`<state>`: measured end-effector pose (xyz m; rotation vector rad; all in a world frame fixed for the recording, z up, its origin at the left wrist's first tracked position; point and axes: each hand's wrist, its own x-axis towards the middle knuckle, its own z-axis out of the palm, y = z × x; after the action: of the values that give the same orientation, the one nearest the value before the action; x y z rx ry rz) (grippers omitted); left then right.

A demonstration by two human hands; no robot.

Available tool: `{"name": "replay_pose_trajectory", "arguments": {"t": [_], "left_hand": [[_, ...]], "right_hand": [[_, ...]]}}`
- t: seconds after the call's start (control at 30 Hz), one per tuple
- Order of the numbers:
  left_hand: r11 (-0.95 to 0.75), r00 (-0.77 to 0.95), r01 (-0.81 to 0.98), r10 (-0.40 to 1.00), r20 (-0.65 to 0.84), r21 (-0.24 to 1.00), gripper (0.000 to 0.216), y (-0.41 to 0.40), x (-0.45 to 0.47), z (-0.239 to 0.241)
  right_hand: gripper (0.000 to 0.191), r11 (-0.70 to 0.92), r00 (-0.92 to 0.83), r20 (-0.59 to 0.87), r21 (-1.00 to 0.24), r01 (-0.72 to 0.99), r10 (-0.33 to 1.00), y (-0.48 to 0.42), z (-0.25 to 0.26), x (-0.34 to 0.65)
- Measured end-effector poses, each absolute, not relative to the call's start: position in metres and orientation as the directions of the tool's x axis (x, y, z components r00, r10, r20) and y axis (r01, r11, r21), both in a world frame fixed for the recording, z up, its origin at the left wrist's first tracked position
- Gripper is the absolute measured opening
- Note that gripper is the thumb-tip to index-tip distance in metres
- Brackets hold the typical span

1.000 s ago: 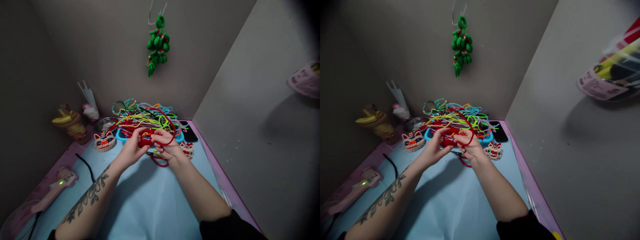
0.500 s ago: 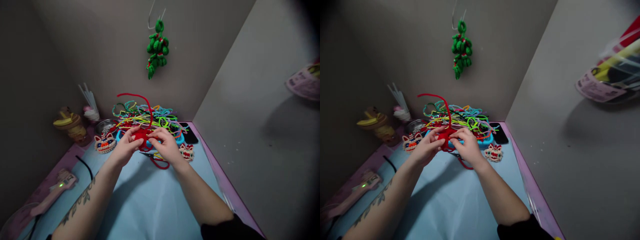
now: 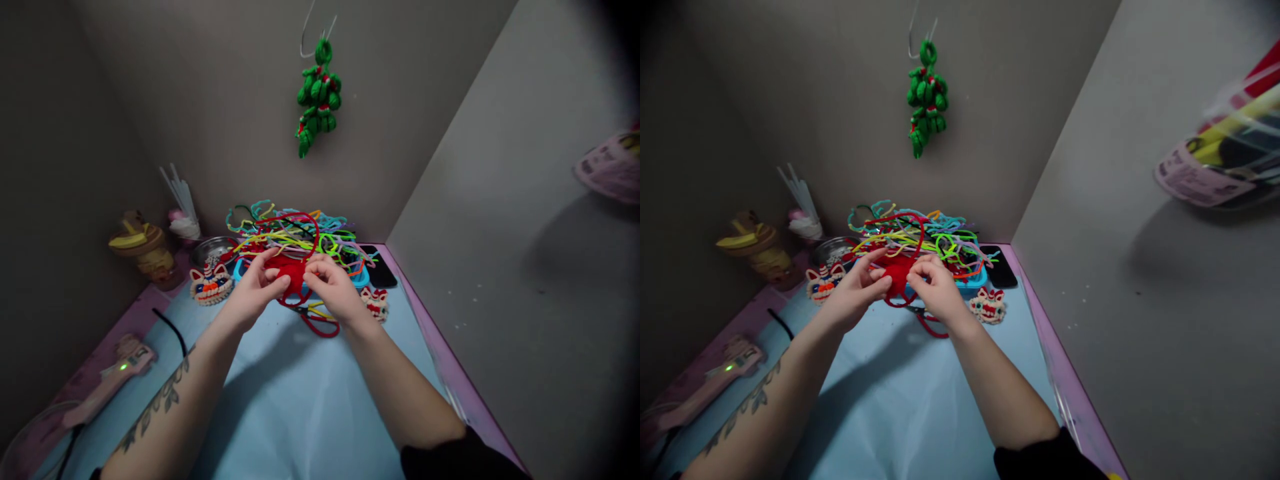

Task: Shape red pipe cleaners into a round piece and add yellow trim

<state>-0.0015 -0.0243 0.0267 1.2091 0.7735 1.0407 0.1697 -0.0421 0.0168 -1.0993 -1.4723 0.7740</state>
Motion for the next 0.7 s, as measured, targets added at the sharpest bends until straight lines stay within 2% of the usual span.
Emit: {"name": "replay_pose_trajectory", "arguments": {"t": [0.13, 0.2, 0.27, 0.33, 0.4, 0.53, 0.63, 0.7], "left_hand": [[-0.285, 0.089, -0.071, 0.953, 0.291, 0.956, 0.059, -0.022, -0.003, 0.026], [-0.369, 0.02, 0.008, 0.929, 0.369, 0.929, 0.045, -0.024, -0.001, 0.026], [-0.351, 0.07, 0.037, 0.935, 0.348, 0.936, 0.04, -0.03, 0.003, 0.025], [-0.309, 0.12, 0.034, 0.945, 0.303, 0.95, 0.046, -0.037, 0.008, 0.025], [-0.344, 0.07, 0.07, 0.938, 0.339, 0.936, 0.05, -0.044, 0.013, 0.025], [-0.488, -0.137, 0.073, 0.859, 0.493, 0.87, 0.053, -0.051, 0.015, 0.026], [-0.423, -0.068, 0.02, 0.903, 0.423, 0.906, 0.049, -0.053, 0.016, 0.026], [-0.352, -0.006, -0.014, 0.936, 0.352, 0.936, 0.056, -0.053, 0.017, 0.025]], "right_hand": [[0.018, 0.313, 0.238, 0.344, -0.937, 0.158, 0.909, -0.038, 0.01, 0.167], [0.02, 0.311, 0.306, 0.335, -0.942, 0.124, 0.891, -0.038, 0.007, 0.165], [0.02, 0.324, 0.344, 0.342, -0.939, 0.111, 0.874, -0.038, 0.004, 0.161], [0.019, 0.339, 0.367, 0.36, -0.933, 0.124, 0.857, -0.039, 0.001, 0.157], [0.019, 0.344, 0.38, 0.37, -0.929, 0.138, 0.848, -0.04, -0.001, 0.154], [0.021, 0.347, 0.417, 0.381, -0.924, 0.159, 0.825, -0.042, -0.002, 0.15], [0.022, 0.34, 0.426, 0.38, -0.925, 0.17, 0.821, -0.044, 0.0, 0.148], [0.023, 0.342, 0.424, 0.383, -0.924, 0.172, 0.82, -0.046, 0.001, 0.146]]}}
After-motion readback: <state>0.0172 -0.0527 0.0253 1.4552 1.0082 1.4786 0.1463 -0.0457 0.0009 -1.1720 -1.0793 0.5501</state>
